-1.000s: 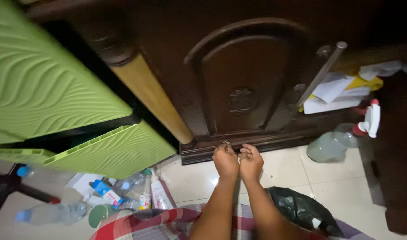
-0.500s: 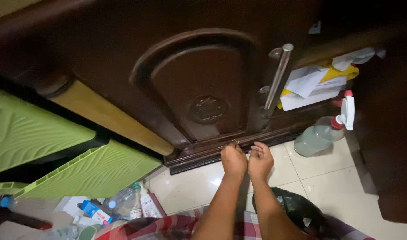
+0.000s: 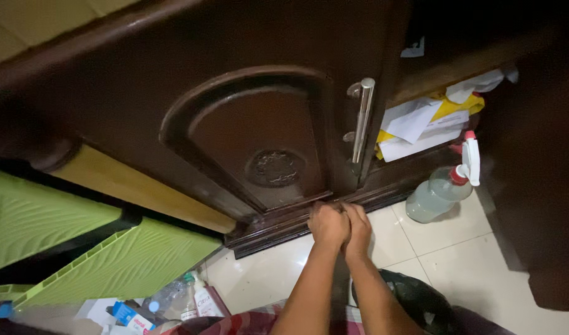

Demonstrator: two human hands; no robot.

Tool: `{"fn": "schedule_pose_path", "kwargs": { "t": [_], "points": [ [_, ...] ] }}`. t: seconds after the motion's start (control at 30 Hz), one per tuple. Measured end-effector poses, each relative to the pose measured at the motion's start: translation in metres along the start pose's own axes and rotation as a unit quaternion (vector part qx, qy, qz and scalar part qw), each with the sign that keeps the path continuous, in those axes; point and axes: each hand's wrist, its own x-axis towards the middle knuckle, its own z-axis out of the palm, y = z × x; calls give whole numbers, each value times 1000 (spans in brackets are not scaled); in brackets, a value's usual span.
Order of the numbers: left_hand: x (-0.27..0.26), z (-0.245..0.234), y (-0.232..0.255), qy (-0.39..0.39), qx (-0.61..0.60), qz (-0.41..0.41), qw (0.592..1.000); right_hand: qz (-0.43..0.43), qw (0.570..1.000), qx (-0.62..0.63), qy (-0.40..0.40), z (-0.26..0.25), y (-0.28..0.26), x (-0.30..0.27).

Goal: The person cleans a wooden cabinet by spraying liquid from a spray bottle and wiping the surface with a tissue. They open and close the cabinet doors and drawers, then wipe the top surface of the cabinet.

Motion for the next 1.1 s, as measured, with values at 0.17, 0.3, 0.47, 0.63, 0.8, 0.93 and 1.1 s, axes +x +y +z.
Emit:
{"fn": "schedule_pose_path", "kwargs": {
  "t": [0.17,0.3,0.47,0.63,0.8,0.93,1.1],
  "points": [
    [-9,-6,-28,124,-136,-23,983,-115,974,-191,27,3,-18,4],
    [-8,-21,-40,139,-172,-113,969,-74,975,-209,2,12,-26,-4],
    [-9,-31,-36,137,-176,-120,967,-36,983,-156,-86,33,-26,-22],
    [-10,-29,-41,145,-193,-95,966,-117,952,-268,-87,30,-12,-20],
    [-6,-26,-46,156,-191,-76,966,-108,960,-255,30,11,-6,11],
    [-5,-24,-47,110,-201,-176,957,0,960,-266,83,-16,-1,42],
    [-5,-23,-48,110,-209,-158,959,-26,966,-239,98,-25,1,52]
  ]
}}
